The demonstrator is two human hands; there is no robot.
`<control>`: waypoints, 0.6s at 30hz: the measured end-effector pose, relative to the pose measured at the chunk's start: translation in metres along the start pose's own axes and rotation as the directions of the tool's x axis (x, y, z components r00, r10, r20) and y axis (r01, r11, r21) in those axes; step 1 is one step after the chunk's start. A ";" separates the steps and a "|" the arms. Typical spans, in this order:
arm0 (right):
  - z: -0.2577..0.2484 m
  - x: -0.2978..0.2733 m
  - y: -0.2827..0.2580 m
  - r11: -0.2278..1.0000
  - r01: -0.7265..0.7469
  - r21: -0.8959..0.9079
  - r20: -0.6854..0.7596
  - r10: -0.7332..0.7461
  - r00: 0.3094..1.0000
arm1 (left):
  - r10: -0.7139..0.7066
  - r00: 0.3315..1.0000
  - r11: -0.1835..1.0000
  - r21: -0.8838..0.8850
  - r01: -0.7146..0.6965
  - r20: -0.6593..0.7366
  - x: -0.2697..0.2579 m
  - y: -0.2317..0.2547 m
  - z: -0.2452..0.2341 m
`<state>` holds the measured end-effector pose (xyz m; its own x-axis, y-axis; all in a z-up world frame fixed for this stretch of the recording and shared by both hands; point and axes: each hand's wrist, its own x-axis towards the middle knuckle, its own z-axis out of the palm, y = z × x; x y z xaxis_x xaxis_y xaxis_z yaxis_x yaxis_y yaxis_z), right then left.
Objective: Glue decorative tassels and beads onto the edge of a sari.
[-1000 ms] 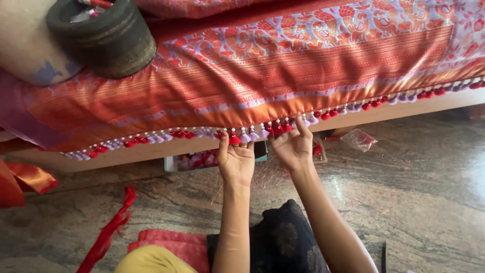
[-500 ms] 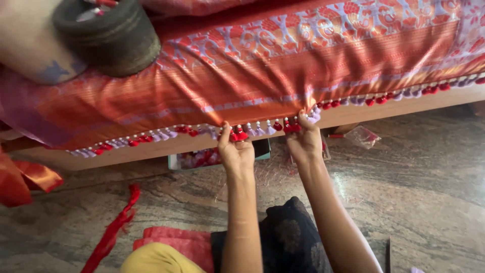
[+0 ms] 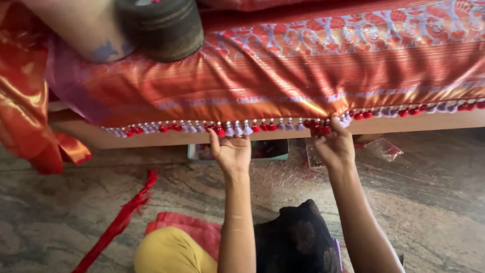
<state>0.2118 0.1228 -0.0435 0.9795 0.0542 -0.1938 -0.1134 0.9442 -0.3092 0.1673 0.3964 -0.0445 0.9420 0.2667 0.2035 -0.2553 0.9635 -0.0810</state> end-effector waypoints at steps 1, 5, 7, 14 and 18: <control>0.009 -0.008 0.002 1.000 -0.005 -0.004 -0.001 0.005 1.000 | 0.005 1.000 1.000 -0.001 -0.005 -0.003 0.001 0.013 0.003; 0.038 -0.028 0.006 1.000 0.009 -0.027 -0.048 -0.010 0.999 | 0.122 0.983 0.986 0.128 -0.105 -0.139 0.007 0.057 0.022; 0.035 -0.022 0.005 0.999 0.009 -0.049 -0.066 -0.012 0.998 | 0.148 0.977 0.978 0.168 -0.122 -0.151 0.014 0.078 0.022; 0.012 -0.005 0.004 1.000 -0.002 0.016 0.010 0.001 1.000 | 0.088 0.983 0.957 0.287 -0.038 -0.163 0.033 0.130 0.014; 0.023 -0.007 0.003 0.996 0.030 -0.088 -0.082 -0.037 0.996 | -0.001 0.986 0.960 0.276 -0.045 0.165 0.065 0.168 -0.062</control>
<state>0.2080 0.1325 -0.0219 0.9662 -0.0072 -0.2577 -0.0986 0.9132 -0.3954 0.1987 0.5743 -0.1058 0.8936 0.2663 0.3614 -0.3477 0.9198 0.1820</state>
